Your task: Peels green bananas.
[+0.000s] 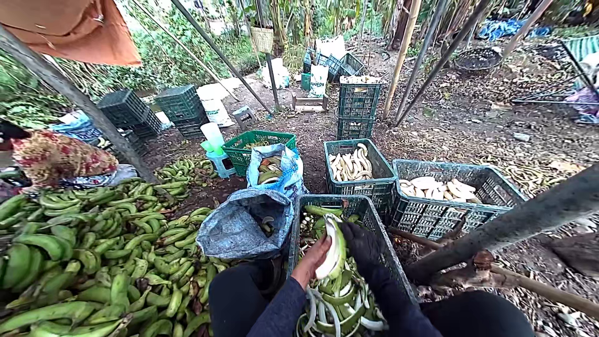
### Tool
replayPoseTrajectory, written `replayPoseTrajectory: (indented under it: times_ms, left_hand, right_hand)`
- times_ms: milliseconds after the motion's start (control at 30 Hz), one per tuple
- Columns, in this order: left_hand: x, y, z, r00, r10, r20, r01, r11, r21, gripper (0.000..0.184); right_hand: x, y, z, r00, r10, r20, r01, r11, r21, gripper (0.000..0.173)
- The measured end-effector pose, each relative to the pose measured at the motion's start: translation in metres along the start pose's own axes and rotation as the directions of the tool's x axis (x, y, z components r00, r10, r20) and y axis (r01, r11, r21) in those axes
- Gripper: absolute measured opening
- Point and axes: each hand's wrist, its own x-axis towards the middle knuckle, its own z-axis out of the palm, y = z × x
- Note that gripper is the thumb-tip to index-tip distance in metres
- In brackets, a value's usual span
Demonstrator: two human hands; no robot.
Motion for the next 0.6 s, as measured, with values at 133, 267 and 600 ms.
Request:
replayPoseTrajectory:
  times_ms: [133, 267, 600]
  left_hand:
    - [-0.001, -0.008, -0.019, 0.993, 0.004, 0.119, -0.023, 0.988, 0.156, 0.061]
    - [0.023, -0.018, 0.004, 0.852, 0.081, -0.518, -0.193, 0.967, -0.165, 0.056]
    - [0.015, -0.004, 0.009, 0.950, 0.016, -0.311, -0.085, 0.974, -0.210, 0.053]
  right_hand:
    - [0.042, -0.010, -0.032, 0.975, 0.004, 0.221, 0.009, 0.998, -0.056, 0.061]
    - [-0.016, -0.024, 0.006, 0.998, 0.051, 0.041, -0.053, 0.997, 0.056, 0.053]
    - [-0.045, -0.006, 0.022, 0.992, 0.060, -0.112, -0.055, 0.997, 0.045, 0.051]
